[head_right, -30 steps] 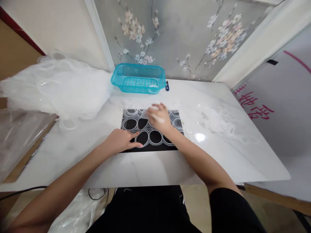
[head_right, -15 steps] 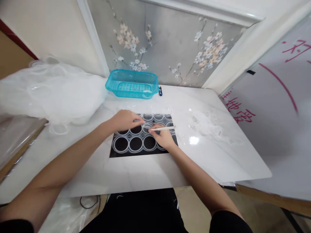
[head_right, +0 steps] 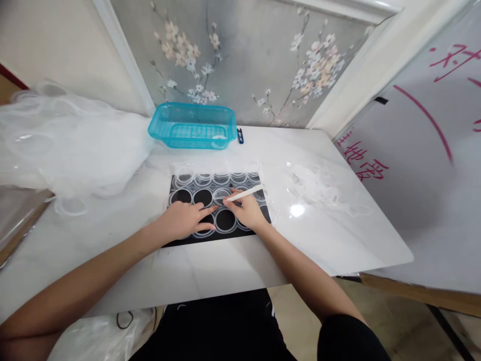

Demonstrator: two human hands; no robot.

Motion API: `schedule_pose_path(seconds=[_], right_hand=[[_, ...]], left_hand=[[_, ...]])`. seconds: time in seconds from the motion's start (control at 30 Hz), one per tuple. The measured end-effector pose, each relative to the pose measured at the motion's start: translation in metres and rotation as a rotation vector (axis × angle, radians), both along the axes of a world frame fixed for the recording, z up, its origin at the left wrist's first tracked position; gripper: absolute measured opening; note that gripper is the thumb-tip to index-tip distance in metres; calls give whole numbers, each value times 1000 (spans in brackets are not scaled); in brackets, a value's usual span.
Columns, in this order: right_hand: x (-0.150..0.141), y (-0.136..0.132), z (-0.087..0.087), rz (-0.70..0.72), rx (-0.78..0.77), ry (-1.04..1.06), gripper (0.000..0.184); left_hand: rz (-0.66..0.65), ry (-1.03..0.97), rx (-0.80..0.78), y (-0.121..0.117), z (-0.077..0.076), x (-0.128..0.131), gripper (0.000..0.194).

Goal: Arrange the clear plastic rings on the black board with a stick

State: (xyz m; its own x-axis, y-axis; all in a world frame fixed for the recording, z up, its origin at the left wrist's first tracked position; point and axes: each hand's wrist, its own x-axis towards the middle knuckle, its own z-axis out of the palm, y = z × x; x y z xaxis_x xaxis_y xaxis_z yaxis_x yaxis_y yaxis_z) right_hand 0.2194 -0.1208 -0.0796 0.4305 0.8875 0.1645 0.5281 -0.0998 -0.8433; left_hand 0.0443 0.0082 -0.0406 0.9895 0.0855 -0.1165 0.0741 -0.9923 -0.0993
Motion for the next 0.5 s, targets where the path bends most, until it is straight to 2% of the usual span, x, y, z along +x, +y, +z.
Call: schedule_pose_path(seconds=[0.37, 0.43, 0.5], right_hand=[[-1, 0, -1, -24, -3, -63, 21], [-3, -1, -1, -29, 2, -140, 19], [-7, -5, 1, -12, 18, -320, 18]], left_hand=[[30, 20, -40, -3, -1, -1, 66], [34, 23, -45, -3, -2, -1, 66], [41, 29, -51, -4, -3, 0, 68]])
